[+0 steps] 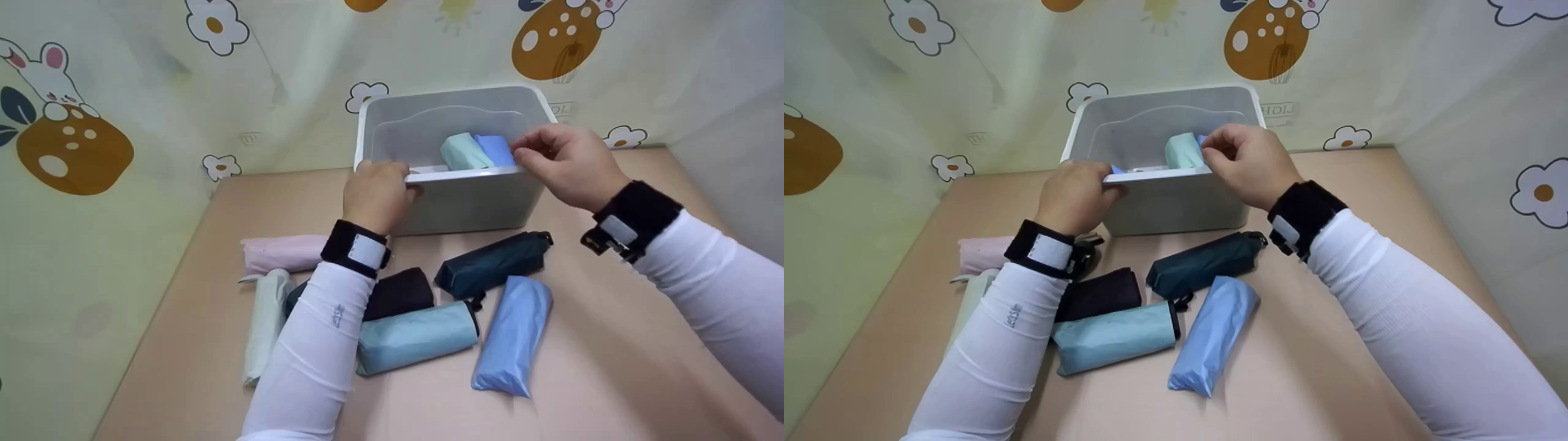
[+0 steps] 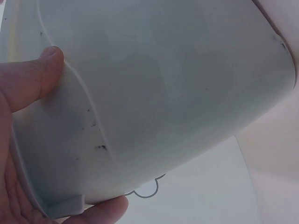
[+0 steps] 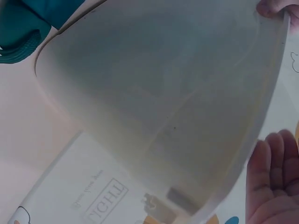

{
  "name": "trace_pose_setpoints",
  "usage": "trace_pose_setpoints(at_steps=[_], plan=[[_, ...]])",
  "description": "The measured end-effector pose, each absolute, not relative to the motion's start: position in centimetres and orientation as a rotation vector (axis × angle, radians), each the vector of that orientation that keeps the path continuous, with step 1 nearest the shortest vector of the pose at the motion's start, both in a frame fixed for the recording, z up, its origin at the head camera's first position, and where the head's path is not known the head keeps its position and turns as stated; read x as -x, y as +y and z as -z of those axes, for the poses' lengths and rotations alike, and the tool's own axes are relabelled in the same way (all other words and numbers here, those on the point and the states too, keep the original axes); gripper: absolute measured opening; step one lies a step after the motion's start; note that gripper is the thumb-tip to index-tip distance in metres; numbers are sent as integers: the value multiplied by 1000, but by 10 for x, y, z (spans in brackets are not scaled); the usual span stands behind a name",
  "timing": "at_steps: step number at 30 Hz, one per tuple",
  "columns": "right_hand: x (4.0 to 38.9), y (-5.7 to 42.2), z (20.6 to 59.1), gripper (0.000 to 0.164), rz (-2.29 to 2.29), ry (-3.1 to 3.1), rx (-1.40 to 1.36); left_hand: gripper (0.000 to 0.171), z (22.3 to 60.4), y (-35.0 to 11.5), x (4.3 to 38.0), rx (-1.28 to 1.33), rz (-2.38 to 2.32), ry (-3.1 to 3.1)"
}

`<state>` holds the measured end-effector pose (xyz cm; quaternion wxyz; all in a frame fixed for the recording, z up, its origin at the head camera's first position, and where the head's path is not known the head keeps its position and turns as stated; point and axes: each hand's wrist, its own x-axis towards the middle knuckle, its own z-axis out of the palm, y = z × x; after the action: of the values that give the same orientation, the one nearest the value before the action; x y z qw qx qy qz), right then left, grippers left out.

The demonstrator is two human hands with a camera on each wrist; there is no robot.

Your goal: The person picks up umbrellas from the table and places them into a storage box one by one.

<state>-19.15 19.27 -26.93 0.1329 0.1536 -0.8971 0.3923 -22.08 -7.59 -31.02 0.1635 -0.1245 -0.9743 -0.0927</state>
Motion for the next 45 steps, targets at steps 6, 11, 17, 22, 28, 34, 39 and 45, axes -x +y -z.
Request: trace_pose_setpoints(at_steps=[6,11,17,22,28,34,39,45], plan=[[180,204,271,23,-1153,-2801,-624,26,310,-75,220,355,266,-2777],[174,208,284,22,-1000,-2961,-815,26,310,-75,220,350,274,-2780],[170,206,306,32,-735,-3044,-992,27,310,-76,220,354,284,-2782],[167,203,325,42,-598,-3097,-1012,27,311,-76,220,346,280,-2782],[168,204,350,50,-463,-3112,-1029,27,311,-76,220,345,254,-2785],[172,206,368,55,-437,-3118,-1024,28,311,-76,221,344,250,-2786],[176,210,380,57,-384,-3103,-1006,28,311,-76,221,345,262,-2773],[179,214,390,50,-364,-3101,-985,29,311,-76,221,353,241,-2776]])
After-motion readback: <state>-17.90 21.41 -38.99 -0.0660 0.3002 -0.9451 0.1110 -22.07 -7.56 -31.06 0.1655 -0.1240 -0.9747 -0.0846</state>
